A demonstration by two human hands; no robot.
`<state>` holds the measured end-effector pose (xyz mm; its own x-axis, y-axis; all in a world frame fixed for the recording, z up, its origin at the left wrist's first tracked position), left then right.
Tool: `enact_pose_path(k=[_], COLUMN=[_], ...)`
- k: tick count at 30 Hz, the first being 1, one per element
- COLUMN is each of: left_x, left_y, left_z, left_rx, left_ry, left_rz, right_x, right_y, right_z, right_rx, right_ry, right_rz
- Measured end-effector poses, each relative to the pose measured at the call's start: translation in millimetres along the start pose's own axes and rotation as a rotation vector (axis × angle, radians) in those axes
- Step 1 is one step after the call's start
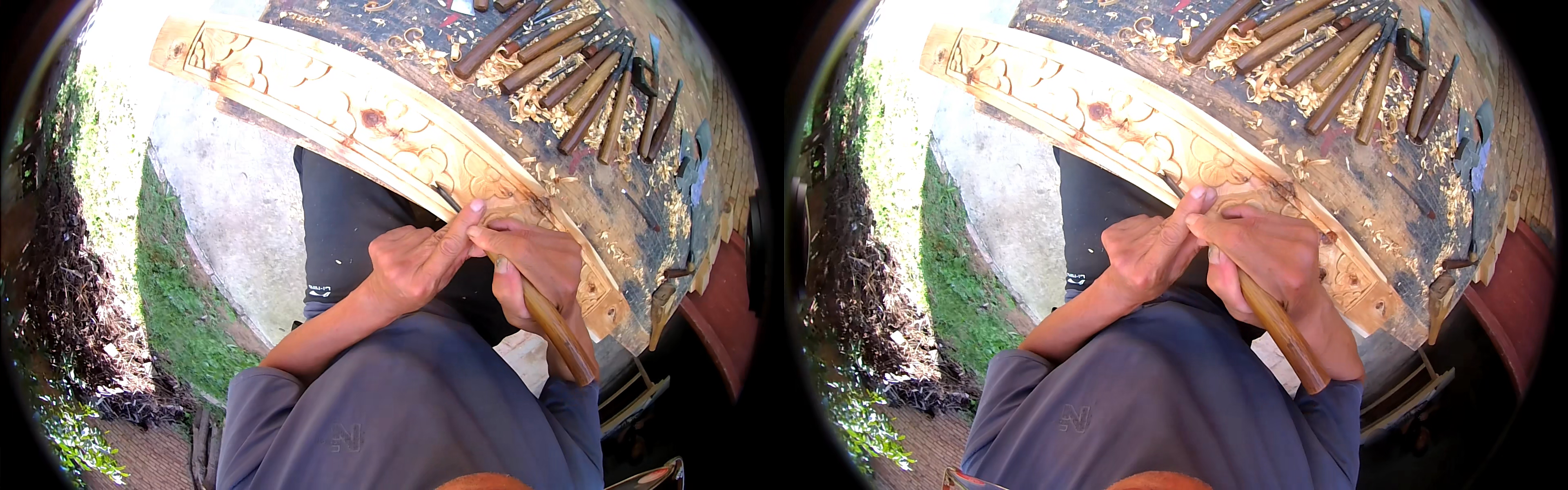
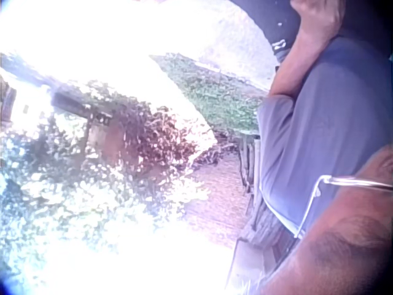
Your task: The person carves a decorative floral pattern into a wooden beam using a chisel and hammer.
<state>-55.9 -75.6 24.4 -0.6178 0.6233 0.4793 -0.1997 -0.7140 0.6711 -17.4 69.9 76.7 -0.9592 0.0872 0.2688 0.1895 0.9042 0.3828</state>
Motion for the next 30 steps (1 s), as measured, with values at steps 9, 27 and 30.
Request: enact_pose_path(k=[9, 27, 30], left_x=[-1, 23, 23], left_y=[1, -19, -21], left_z=[8, 11, 9], left_rx=[0.106, -0.047, -0.026], left_ry=[-0.125, 0.017, 0.049], left_rz=[-0.040, 0.068, 0.081], right_x=[-18, 27, 38], right_y=[9, 43, 43], right_z=[16, 41, 39], right_rx=[0.154, 0.262, 0.190], right_ry=[0.067, -0.278, -0.263], right_rz=[0.035, -0.198, -0.229])
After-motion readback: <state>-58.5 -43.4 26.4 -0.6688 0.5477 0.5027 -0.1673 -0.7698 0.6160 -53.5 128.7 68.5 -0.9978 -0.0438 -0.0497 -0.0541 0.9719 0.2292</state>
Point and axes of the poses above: each hand's wrist, its own x-axis towards the middle knuckle, its own y-axis out of the back of the hand, z = x × y, the point moved 9 cm from there along x, towards the middle knuckle, and after that the axes turned 6 degrees about x, right-handed, at the moved point
